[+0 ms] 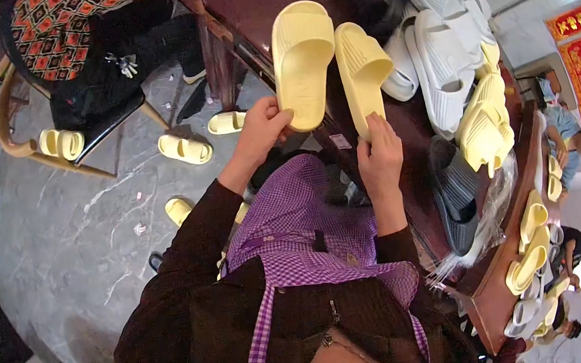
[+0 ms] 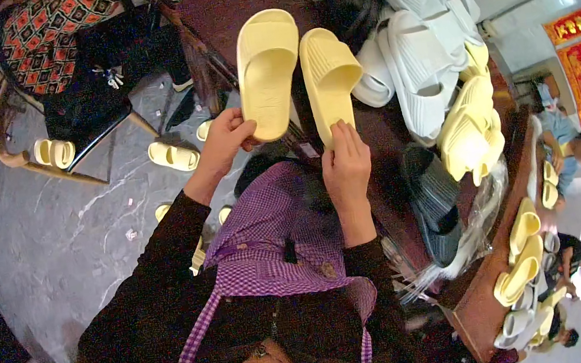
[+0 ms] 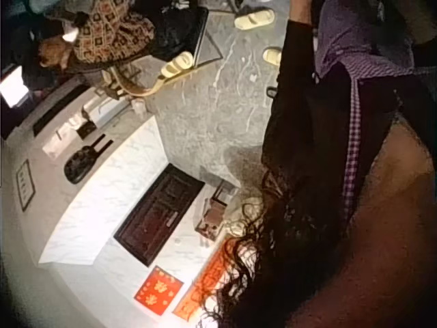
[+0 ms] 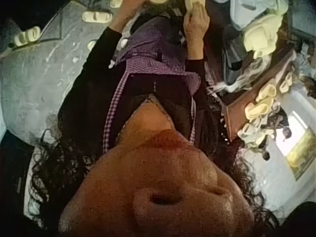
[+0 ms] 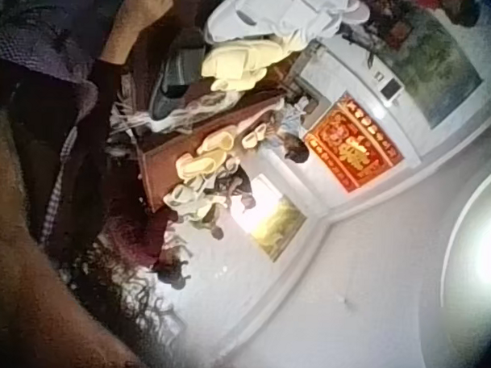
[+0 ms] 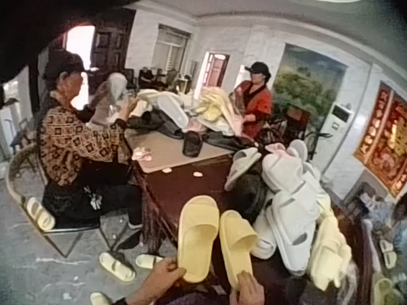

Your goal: The person pairs slippers and connects each pair with plastic tag fasteners by hand before setting them down.

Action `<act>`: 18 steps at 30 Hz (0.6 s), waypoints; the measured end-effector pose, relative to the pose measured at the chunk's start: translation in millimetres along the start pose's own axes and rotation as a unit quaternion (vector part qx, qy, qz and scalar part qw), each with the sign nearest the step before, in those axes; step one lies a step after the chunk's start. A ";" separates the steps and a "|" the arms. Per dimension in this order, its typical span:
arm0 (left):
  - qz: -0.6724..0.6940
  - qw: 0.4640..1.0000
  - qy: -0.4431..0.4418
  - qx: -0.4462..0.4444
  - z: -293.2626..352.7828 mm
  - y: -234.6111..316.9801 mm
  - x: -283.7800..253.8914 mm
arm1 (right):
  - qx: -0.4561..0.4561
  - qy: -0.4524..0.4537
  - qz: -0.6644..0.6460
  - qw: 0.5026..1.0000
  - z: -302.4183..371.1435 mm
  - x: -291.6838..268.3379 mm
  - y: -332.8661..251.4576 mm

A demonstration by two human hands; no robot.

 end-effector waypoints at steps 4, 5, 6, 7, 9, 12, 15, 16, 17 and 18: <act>0.014 1.000 0.007 0.017 -4.8 0.9 -7.1 | -0.038 0.010 -0.008 0.999 -21.8 8.7 -9.7; 0.019 1.000 0.009 0.023 -7.4 1.2 -8.8 | -0.051 0.003 -0.015 0.999 -28.9 12.4 -11.2; 0.016 1.000 0.009 0.013 -9.0 5.3 -5.2 | -0.053 -0.007 0.009 0.999 -35.0 18.9 -9.2; 0.016 1.000 0.011 -0.001 -13.9 8.5 1.2 | -0.056 -0.019 0.032 0.998 -39.9 25.3 -7.5; 0.033 0.999 -0.008 0.033 -30.4 -5.5 7.6 | -0.058 -0.074 0.024 0.995 -47.6 43.4 1.6; 0.051 0.998 0.039 0.012 -39.4 -11.3 20.4 | -0.091 -0.100 -0.010 0.991 -59.3 54.3 2.7; 0.073 0.989 0.126 0.020 -39.8 -22.4 16.7 | -0.112 -0.098 -0.029 0.988 -60.8 60.2 3.0; 0.072 0.990 0.117 0.027 -39.6 -20.6 18.8 | -0.098 -0.091 -0.023 0.991 -61.3 58.6 3.8; 0.071 0.991 0.108 0.033 -38.6 -19.2 19.9 | -0.085 -0.084 -0.016 0.993 -60.9 57.4 4.2; 0.070 0.992 0.098 0.039 -36.2 -18.6 20.1 | -0.071 -0.076 -0.009 0.994 -59.4 56.4 4.1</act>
Point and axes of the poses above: each hand's wrist, its own z-axis away from the middle knuckle, its own x-axis out of the palm, y = z × x, the point moved 6 cm from there along -z, towards the middle knuckle, and after that the axes turned 7 degrees about z, right-handed, at the moved point
